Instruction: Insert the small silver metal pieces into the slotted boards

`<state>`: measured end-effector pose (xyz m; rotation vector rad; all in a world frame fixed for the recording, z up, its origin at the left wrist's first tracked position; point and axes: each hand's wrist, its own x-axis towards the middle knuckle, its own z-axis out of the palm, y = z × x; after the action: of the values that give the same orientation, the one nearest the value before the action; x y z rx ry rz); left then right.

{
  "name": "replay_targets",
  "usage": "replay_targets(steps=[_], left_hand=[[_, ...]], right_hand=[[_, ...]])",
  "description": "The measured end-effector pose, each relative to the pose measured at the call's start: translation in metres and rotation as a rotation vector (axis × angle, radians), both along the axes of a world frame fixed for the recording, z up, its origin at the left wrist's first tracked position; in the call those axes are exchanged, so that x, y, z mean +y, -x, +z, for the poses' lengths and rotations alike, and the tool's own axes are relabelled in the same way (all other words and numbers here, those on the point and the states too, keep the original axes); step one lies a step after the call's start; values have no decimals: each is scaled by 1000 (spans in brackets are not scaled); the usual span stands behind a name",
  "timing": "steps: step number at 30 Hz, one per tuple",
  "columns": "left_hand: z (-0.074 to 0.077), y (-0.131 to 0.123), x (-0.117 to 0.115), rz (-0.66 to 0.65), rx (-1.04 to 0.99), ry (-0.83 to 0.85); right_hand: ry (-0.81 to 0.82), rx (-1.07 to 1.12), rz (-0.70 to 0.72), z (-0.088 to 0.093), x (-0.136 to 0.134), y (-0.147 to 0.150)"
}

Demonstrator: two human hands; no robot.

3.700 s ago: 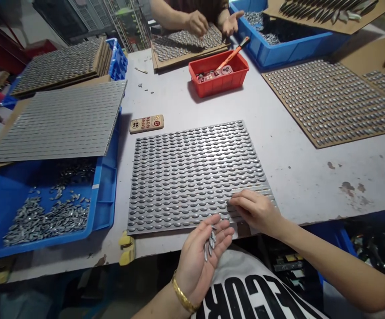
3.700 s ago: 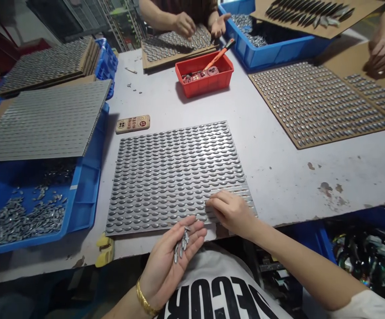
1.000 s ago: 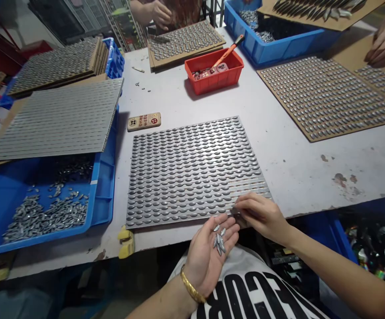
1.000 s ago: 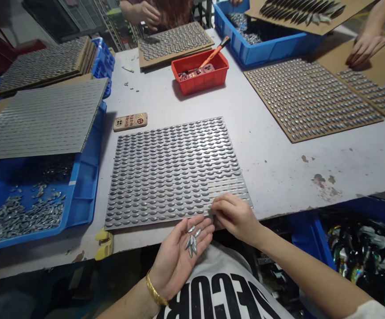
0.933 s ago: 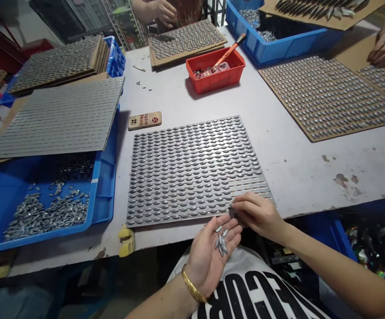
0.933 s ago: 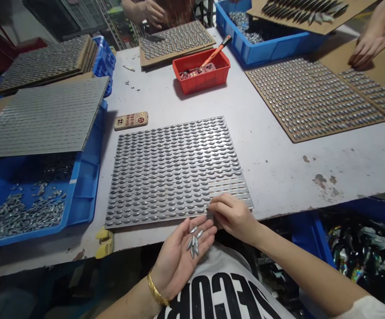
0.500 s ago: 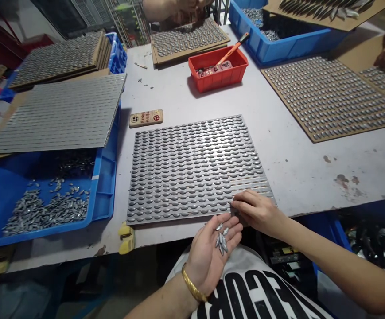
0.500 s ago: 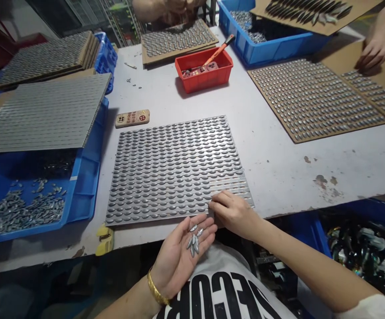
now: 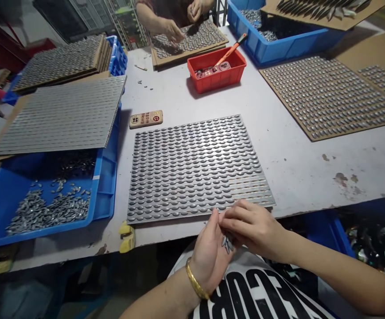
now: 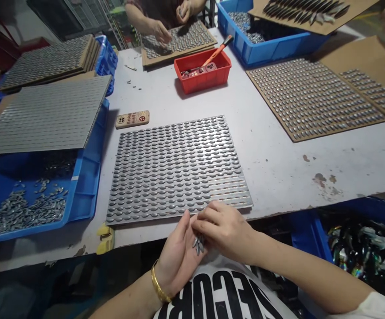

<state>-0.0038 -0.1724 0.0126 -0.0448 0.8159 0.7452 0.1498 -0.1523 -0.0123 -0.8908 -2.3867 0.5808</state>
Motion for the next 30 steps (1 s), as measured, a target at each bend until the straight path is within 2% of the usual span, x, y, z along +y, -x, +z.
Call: replay_targets(steps=[5,12,20,22,26,30], left_hand=[[1,-1,-6,-76,44,-57],[1,0,-7,-101,82,-48],[-4,6,-9,-56,94,8],[-6,8,-9,-32,125,66],[-8,8,-8,-16,166,146],[-8,8,-8,-16,163,144]], right_hand=[[52,-155,49,5,-8,-6],[170,-175,36,4,-16,-9],[327,98,-62,-7,-5,-18],[281,133,-110,-16,0,-22],[81,76,-193,-35,5,-23],[-30,-36,-204,-41,5,-19]])
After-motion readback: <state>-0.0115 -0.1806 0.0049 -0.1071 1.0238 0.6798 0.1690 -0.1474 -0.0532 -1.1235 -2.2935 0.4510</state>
